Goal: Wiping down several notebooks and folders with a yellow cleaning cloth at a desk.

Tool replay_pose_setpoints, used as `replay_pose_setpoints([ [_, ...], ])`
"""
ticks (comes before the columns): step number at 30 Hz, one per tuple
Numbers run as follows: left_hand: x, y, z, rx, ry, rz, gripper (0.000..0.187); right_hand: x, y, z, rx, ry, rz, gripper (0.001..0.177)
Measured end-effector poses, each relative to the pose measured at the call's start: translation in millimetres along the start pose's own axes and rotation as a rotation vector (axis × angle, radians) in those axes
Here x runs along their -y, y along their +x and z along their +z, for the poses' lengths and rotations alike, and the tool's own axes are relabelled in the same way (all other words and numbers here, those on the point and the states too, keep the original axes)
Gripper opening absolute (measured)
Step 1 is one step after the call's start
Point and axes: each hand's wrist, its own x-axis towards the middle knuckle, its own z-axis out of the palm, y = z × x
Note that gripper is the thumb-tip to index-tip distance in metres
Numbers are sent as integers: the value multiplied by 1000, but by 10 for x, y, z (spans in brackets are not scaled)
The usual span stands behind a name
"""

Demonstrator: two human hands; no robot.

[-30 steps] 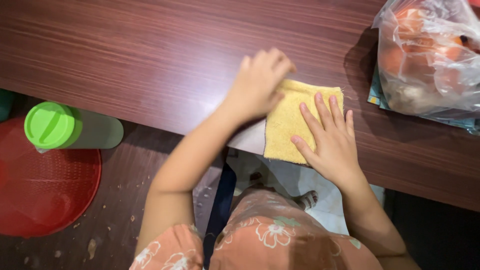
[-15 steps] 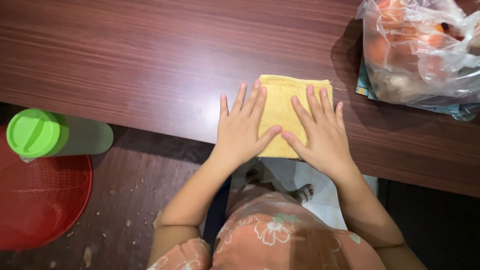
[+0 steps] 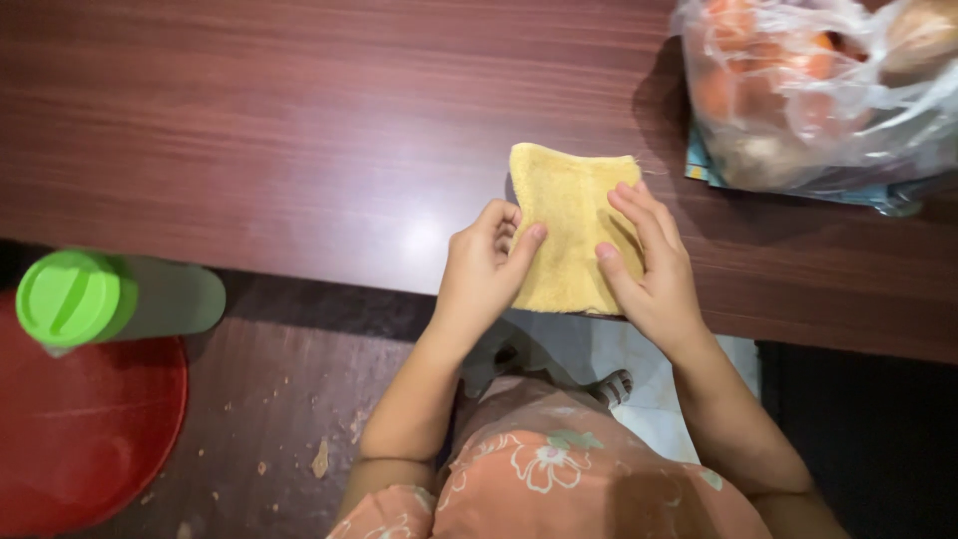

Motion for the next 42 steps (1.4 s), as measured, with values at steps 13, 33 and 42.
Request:
replay_pose_setpoints([
  [13,-36,376,-179,518,-373,-54,77,-125,-230,-1321,-193,-123,-40,30],
  [33,-1444,434,618,979,-112,618,51,-557,-75,-1661,361,992,73,120],
  [42,-1981,1160,1041,309,415,1303,65,-1488,-868,-2367,-73,934,312,91],
])
